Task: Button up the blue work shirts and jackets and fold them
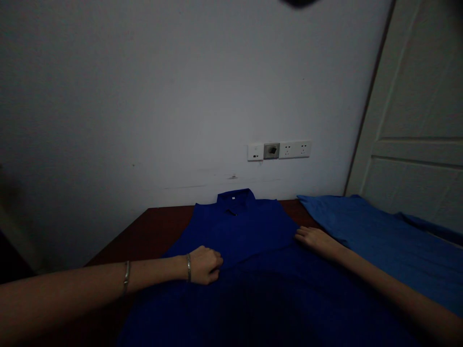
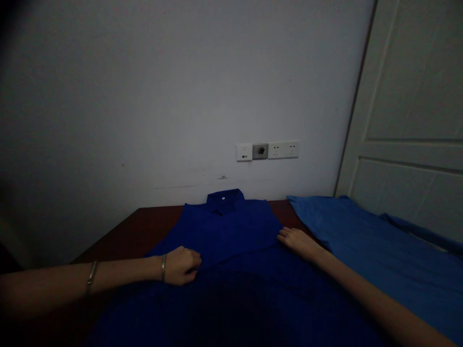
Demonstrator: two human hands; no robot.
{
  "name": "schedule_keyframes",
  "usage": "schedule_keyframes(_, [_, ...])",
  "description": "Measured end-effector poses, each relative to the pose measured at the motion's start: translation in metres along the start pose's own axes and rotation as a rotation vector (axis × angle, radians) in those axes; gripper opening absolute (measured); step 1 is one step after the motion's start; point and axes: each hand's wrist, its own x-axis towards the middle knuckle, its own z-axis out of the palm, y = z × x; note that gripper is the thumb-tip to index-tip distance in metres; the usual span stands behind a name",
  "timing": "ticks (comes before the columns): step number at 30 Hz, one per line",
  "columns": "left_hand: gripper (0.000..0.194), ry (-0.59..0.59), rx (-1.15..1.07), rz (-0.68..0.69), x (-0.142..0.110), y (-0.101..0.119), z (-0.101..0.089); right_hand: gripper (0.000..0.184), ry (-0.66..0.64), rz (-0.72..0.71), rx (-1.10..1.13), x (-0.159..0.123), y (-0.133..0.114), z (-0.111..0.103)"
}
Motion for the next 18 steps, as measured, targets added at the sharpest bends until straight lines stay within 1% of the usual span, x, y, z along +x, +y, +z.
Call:
schedule_keyframes(3, [0.008,0.015,0.006,0.041,0.002,0.0,-0.007,0.022,0.019,-0.002,-0.015,-0.004,0.003,0.0])
schedule_keyframes(7, [0.008,0.028,-0.003,0.094,0.008,0.003,-0.01,0.023,0.036,0.022,-0.007,-0.011,0.006,-0.008])
schedule_keyframes(10, [0.01,0.033,-0.028,0.151,0.011,0.008,-0.008,0.025,0.054,0.026,0.013,-0.016,0.008,-0.012])
schedule_keyframes(14, [0.011,0.01,-0.086,0.208,0.013,0.019,-0.005,0.026,0.042,0.036,0.012,-0.02,0.009,-0.013])
schedule_keyframes(18, [0.012,-0.043,-0.113,0.212,0.014,0.026,-0.001,0.027,0.005,0.065,0.04,-0.02,0.005,-0.012])
